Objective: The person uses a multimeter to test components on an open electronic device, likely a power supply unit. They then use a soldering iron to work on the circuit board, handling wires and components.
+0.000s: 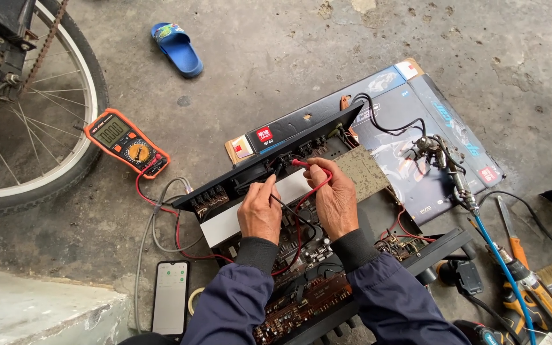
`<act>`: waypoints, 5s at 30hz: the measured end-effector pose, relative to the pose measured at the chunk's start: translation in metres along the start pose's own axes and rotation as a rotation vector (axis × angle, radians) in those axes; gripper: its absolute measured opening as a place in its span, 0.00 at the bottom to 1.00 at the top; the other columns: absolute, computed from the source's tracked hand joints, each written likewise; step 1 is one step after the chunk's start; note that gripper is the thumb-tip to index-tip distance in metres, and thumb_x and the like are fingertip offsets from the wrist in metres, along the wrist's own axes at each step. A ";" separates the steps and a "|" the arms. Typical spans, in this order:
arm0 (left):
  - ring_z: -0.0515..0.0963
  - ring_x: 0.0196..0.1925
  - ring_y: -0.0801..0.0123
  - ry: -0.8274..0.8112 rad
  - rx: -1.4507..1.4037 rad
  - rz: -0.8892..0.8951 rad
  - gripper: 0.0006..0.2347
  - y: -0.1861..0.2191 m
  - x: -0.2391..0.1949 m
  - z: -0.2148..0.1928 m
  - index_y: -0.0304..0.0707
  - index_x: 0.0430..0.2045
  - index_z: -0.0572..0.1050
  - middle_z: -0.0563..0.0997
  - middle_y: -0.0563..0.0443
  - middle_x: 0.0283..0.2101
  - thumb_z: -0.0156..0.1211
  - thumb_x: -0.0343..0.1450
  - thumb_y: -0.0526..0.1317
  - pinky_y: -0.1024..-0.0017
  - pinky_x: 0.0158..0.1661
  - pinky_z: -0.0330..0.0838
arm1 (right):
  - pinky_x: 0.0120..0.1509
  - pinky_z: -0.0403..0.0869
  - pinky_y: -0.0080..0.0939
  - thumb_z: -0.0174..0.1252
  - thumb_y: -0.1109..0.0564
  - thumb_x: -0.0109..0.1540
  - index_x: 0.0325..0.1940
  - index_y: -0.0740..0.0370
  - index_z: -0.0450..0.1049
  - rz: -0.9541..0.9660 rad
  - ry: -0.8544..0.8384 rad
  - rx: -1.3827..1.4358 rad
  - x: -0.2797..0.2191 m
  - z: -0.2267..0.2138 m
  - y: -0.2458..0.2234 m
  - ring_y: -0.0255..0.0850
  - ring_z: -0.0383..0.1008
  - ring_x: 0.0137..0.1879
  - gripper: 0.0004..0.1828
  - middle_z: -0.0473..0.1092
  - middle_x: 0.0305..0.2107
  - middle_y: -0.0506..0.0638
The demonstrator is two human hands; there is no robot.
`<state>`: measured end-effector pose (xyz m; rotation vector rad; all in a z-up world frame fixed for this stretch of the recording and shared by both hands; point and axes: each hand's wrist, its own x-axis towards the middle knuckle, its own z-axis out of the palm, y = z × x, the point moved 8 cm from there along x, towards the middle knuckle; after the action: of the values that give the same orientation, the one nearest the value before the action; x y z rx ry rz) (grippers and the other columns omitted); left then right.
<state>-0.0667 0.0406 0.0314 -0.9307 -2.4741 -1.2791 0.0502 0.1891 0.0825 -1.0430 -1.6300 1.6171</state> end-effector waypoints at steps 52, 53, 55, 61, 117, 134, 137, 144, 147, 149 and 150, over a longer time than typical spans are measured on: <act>0.87 0.41 0.56 0.034 0.042 -0.034 0.09 -0.015 -0.003 0.014 0.46 0.48 0.86 0.81 0.52 0.34 0.60 0.78 0.36 0.62 0.42 0.84 | 0.62 0.82 0.49 0.59 0.53 0.76 0.59 0.55 0.84 -0.055 -0.021 -0.147 0.004 0.020 0.007 0.44 0.82 0.52 0.12 0.83 0.40 0.58; 0.87 0.41 0.56 0.034 0.035 -0.034 0.09 -0.016 -0.004 0.016 0.45 0.48 0.86 0.81 0.51 0.34 0.60 0.78 0.36 0.62 0.41 0.84 | 0.63 0.82 0.49 0.59 0.53 0.76 0.59 0.55 0.84 -0.048 -0.025 -0.138 0.003 0.021 0.007 0.45 0.82 0.53 0.12 0.83 0.41 0.59; 0.87 0.41 0.55 0.035 0.028 -0.034 0.09 -0.017 -0.004 0.017 0.45 0.48 0.86 0.82 0.51 0.34 0.60 0.78 0.36 0.61 0.41 0.84 | 0.63 0.82 0.49 0.59 0.53 0.76 0.59 0.56 0.84 -0.041 -0.030 -0.130 0.004 0.022 0.009 0.46 0.82 0.54 0.12 0.83 0.42 0.61; 0.87 0.41 0.55 0.035 0.028 -0.045 0.09 -0.017 -0.004 0.016 0.46 0.48 0.86 0.81 0.51 0.34 0.60 0.78 0.37 0.61 0.43 0.84 | 0.63 0.82 0.50 0.59 0.52 0.76 0.59 0.56 0.84 -0.043 -0.017 -0.153 0.007 0.022 0.010 0.45 0.82 0.52 0.12 0.83 0.41 0.60; 0.80 0.32 0.58 0.085 -0.002 -0.004 0.25 0.007 -0.001 -0.005 0.40 0.49 0.86 0.79 0.55 0.32 0.58 0.61 0.17 0.60 0.31 0.77 | 0.55 0.78 0.44 0.53 0.49 0.78 0.60 0.58 0.83 -0.078 -0.048 -0.459 0.012 0.030 0.010 0.43 0.84 0.52 0.16 0.84 0.43 0.53; 0.85 0.42 0.55 0.044 -0.030 -0.027 0.18 -0.009 -0.006 0.005 0.46 0.53 0.84 0.79 0.53 0.34 0.64 0.68 0.31 0.60 0.46 0.84 | 0.64 0.77 0.64 0.59 0.49 0.78 0.61 0.53 0.84 -0.138 0.018 -0.431 0.034 0.024 0.037 0.61 0.82 0.57 0.13 0.83 0.43 0.59; 0.86 0.43 0.59 0.052 -0.002 -0.048 0.17 -0.014 -0.010 0.014 0.49 0.52 0.85 0.80 0.55 0.34 0.65 0.69 0.33 0.62 0.46 0.84 | 0.64 0.77 0.65 0.59 0.49 0.76 0.59 0.54 0.84 -0.130 0.031 -0.424 0.026 0.020 0.026 0.61 0.82 0.57 0.13 0.83 0.42 0.60; 0.86 0.40 0.59 0.041 0.018 -0.099 0.11 -0.023 -0.012 0.021 0.49 0.50 0.86 0.81 0.55 0.34 0.59 0.78 0.36 0.62 0.44 0.85 | 0.59 0.79 0.59 0.55 0.49 0.77 0.58 0.53 0.84 -0.100 0.004 -0.376 0.016 0.026 0.011 0.56 0.83 0.53 0.14 0.84 0.40 0.57; 0.86 0.40 0.59 0.042 0.035 -0.099 0.10 -0.020 -0.010 0.016 0.50 0.50 0.86 0.81 0.56 0.34 0.58 0.79 0.38 0.62 0.41 0.86 | 0.59 0.79 0.58 0.56 0.48 0.77 0.58 0.52 0.84 -0.096 0.004 -0.385 0.019 0.025 0.017 0.54 0.83 0.54 0.14 0.84 0.40 0.55; 0.86 0.40 0.60 0.049 0.043 -0.090 0.10 -0.018 -0.010 0.015 0.51 0.49 0.86 0.81 0.57 0.34 0.59 0.79 0.38 0.63 0.41 0.86 | 0.59 0.79 0.58 0.56 0.49 0.77 0.58 0.52 0.84 -0.097 0.006 -0.374 0.019 0.025 0.015 0.54 0.83 0.53 0.14 0.84 0.40 0.55; 0.87 0.40 0.60 0.059 0.053 -0.081 0.09 -0.017 -0.009 0.015 0.51 0.49 0.86 0.81 0.57 0.34 0.59 0.79 0.39 0.64 0.41 0.85 | 0.58 0.79 0.58 0.55 0.49 0.77 0.59 0.53 0.84 -0.098 0.006 -0.361 0.019 0.025 0.015 0.54 0.83 0.53 0.14 0.84 0.40 0.56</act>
<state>-0.0681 0.0409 0.0074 -0.7767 -2.5103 -1.2407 0.0213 0.1915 0.0643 -1.1195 -1.9850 1.2820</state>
